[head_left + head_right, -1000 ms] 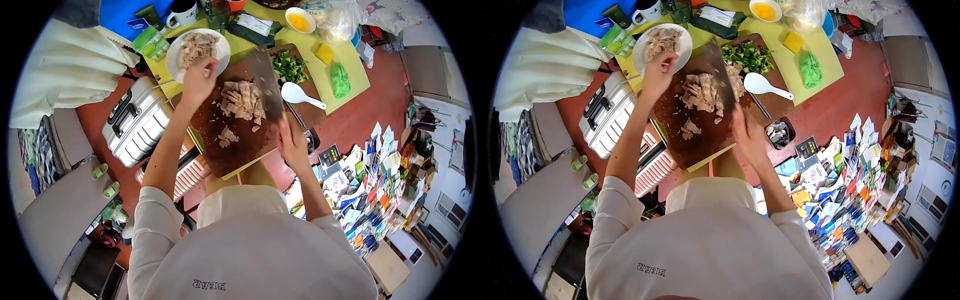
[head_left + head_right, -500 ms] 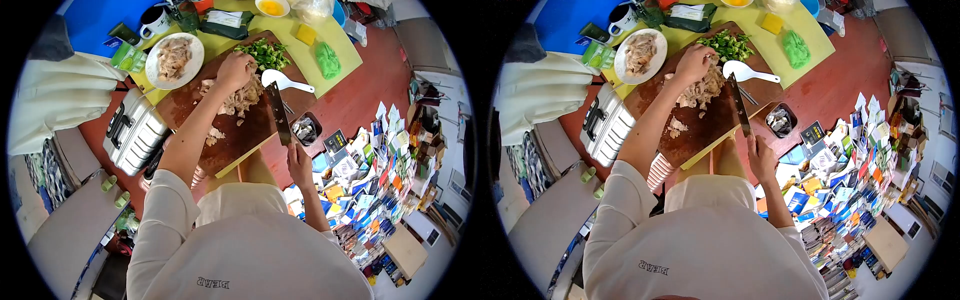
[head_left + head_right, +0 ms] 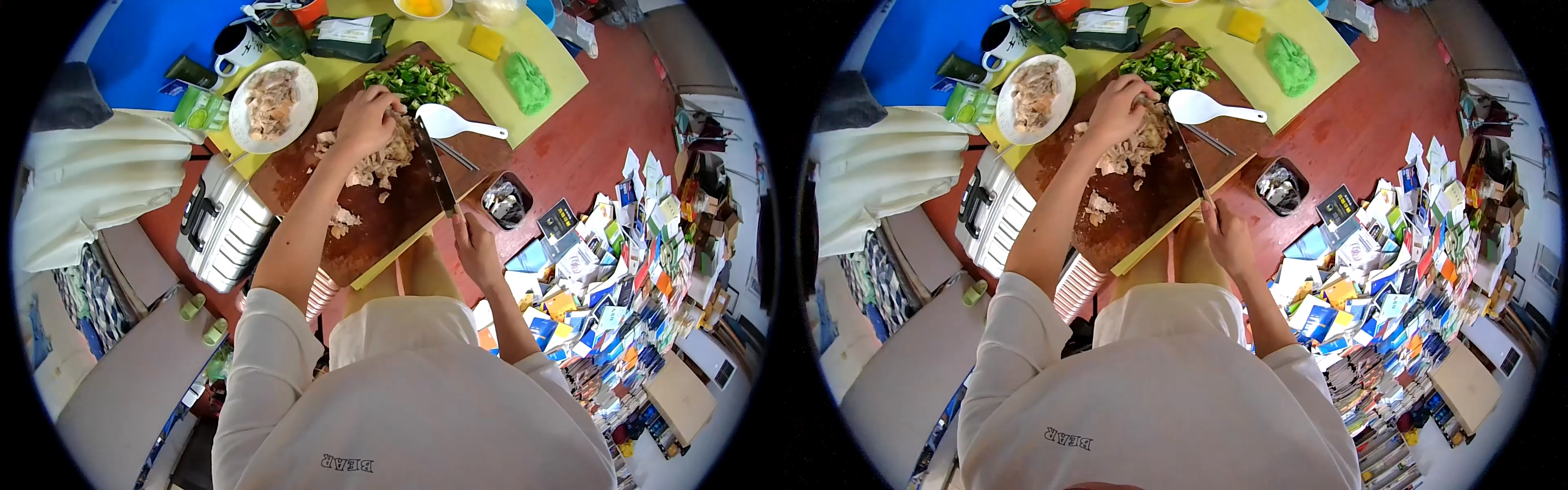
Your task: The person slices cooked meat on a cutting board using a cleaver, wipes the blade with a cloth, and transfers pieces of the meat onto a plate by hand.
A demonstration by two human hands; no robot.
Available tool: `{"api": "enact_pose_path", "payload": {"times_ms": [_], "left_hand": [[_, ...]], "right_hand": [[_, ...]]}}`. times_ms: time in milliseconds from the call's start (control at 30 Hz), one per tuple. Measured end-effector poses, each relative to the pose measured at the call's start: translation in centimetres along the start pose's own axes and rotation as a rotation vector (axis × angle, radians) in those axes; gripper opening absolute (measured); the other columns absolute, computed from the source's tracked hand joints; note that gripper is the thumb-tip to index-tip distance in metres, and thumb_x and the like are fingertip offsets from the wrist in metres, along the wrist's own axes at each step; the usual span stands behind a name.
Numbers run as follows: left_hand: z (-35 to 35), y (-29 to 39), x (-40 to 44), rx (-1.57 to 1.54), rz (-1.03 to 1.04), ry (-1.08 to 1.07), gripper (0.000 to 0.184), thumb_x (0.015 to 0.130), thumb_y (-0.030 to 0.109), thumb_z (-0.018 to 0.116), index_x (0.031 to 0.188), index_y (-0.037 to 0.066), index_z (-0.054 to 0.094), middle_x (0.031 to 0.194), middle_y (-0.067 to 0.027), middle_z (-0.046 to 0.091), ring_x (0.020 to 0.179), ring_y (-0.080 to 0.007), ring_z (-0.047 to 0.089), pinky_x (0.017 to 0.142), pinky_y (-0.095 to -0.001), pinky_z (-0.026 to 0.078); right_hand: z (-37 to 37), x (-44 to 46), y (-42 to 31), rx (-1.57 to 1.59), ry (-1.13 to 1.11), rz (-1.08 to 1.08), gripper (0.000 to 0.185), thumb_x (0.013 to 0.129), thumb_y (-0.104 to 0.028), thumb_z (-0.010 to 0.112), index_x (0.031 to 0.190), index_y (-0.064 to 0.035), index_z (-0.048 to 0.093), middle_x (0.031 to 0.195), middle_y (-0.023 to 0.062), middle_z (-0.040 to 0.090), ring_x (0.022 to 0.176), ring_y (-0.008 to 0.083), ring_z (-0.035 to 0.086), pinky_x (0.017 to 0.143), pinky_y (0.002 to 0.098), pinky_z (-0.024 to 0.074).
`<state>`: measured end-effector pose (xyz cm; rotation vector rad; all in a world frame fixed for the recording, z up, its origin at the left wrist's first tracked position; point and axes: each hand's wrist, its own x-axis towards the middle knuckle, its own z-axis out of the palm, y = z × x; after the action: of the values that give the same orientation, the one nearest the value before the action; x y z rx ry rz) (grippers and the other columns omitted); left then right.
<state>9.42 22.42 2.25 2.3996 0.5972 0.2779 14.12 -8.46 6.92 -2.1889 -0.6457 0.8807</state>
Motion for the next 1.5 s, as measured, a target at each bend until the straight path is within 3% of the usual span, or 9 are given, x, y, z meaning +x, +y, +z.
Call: {"api": "enact_pose_path", "payload": {"times_ms": [300, 400, 467, 567, 667, 733, 900, 1167, 1500], "left_hand": [[-0.9, 0.7, -2.5, 0.014, 0.09, 0.005, 0.011, 0.087, 0.009, 0.058, 0.097, 0.013, 0.062, 0.094, -0.0057, 0.066, 0.104, -0.0299, 0.057, 0.093, -0.0465, 0.042], [-1.8, 0.8, -3.8, 0.02, 0.091, -0.029, 0.016, 0.089, 0.009, 0.057, 0.103, 0.013, 0.063, 0.098, -0.0061, 0.067, 0.108, -0.0291, 0.056, 0.097, -0.0462, 0.04], [-2.1, 0.9, -4.6, 0.028, 0.043, -0.093, 0.021, 0.091, 0.009, 0.057, 0.11, 0.013, 0.064, 0.103, -0.0058, 0.067, 0.112, -0.0288, 0.056, 0.101, -0.046, 0.039], [-2.5, 0.9, -5.7, -0.023, 0.047, 0.074, 0.023, 0.09, 0.01, 0.058, 0.112, 0.012, 0.065, 0.106, -0.0071, 0.068, 0.115, -0.0304, 0.055, 0.105, -0.0468, 0.037], [-2.4, 0.2, -7.4, -0.037, 0.013, 0.307, 0.03, 0.086, 0.015, 0.063, 0.115, 0.014, 0.067, 0.117, -0.0112, 0.066, 0.118, -0.0312, 0.055, 0.107, -0.0485, 0.034], [-1.4, 0.1, -8.9, 0.002, -0.199, 0.529, 0.034, 0.088, 0.022, 0.069, 0.122, 0.014, 0.067, 0.129, -0.0131, 0.059, 0.128, -0.0347, 0.047, 0.111, -0.0474, 0.032], [2.4, 1.7, -9.6, -0.001, -0.281, 0.637, 0.054, 0.079, 0.038, 0.081, 0.127, 0.017, 0.065, 0.132, -0.0185, 0.055, 0.128, -0.0369, 0.045, 0.111, -0.0509, 0.031], [3.9, 4.2, -7.8, -0.06, -0.377, 0.811, 0.05, 0.072, 0.031, 0.087, 0.116, 0.016, 0.069, 0.129, -0.0214, 0.053, 0.12, -0.04, 0.051, 0.101, -0.0512, 0.041], [0.4, 6.5, -7.7, -0.298, -0.375, 0.945, 0.042, 0.075, 0.018, 0.084, 0.113, 0.013, 0.068, 0.126, -0.0168, 0.054, 0.122, -0.0363, 0.048, 0.103, -0.0477, 0.039]], "right_hand": [[-1.0, -0.1, 0.4, -0.029, -0.019, -0.195, 0.04, 0.104, -0.034, 0.053, 0.089, 0.0033, 0.056, 0.07, 0.0295, 0.055, 0.061, 0.0468, 0.055, 0.057, 0.0503, 0.0428], [-1.7, -0.8, 1.7, 0.082, -0.065, -0.087, 0.041, 0.105, -0.035, 0.052, 0.086, 0.0012, 0.055, 0.062, 0.0207, 0.054, 0.05, 0.0353, 0.052, 0.051, 0.0437, 0.0424], [-2.4, -1.2, 1.3, 0.486, -0.226, 0.206, 0.044, 0.107, -0.04, 0.047, 0.084, -0.0033, 0.054, 0.057, 0.0066, 0.049, 0.044, 0.0193, 0.046, 0.045, 0.0339, 0.0398], [-1.7, -0.9, 2.0, 0.675, -0.28, 0.289, 0.048, 0.107, -0.048, 0.042, 0.084, -0.0068, 0.053, 0.059, -0.0019, 0.043, 0.045, 0.0093, 0.041, 0.043, 0.0264, 0.0367], [-0.2, 0.0, 3.2, 0.788, -0.344, 0.347, 0.051, 0.107, -0.052, 0.041, 0.087, -0.0062, 0.052, 0.06, 0.0002, 0.044, 0.044, 0.0111, 0.041, 0.043, 0.0272, 0.037], [1.1, 0.5, 3.2, 0.823, -0.373, 0.362, 0.051, 0.106, -0.053, 0.04, 0.089, -0.0061, 0.052, 0.06, 0.0004, 0.043, 0.044, 0.0111, 0.041, 0.043, 0.0271, 0.0372], [4.2, 0.1, 1.3, 0.843, -0.433, 0.338, 0.052, 0.106, -0.054, 0.041, 0.09, -0.0055, 0.05, 0.06, 0.0015, 0.043, 0.044, 0.0112, 0.04, 0.042, 0.0268, 0.0371], [6.4, 0.0, -0.7, 0.779, -0.494, 0.28, 0.051, 0.106, -0.051, 0.043, 0.089, -0.0036, 0.049, 0.056, 0.0022, 0.043, 0.041, 0.011, 0.04, 0.04, 0.0266, 0.0361], [3.2, -0.9, -5.8, 0.639, -0.5, 0.237, 0.049, 0.107, -0.051, 0.041, 0.091, -0.0052, 0.049, 0.057, 0.0003, 0.042, 0.041, 0.0095, 0.039, 0.039, 0.0249, 0.0351]]}}
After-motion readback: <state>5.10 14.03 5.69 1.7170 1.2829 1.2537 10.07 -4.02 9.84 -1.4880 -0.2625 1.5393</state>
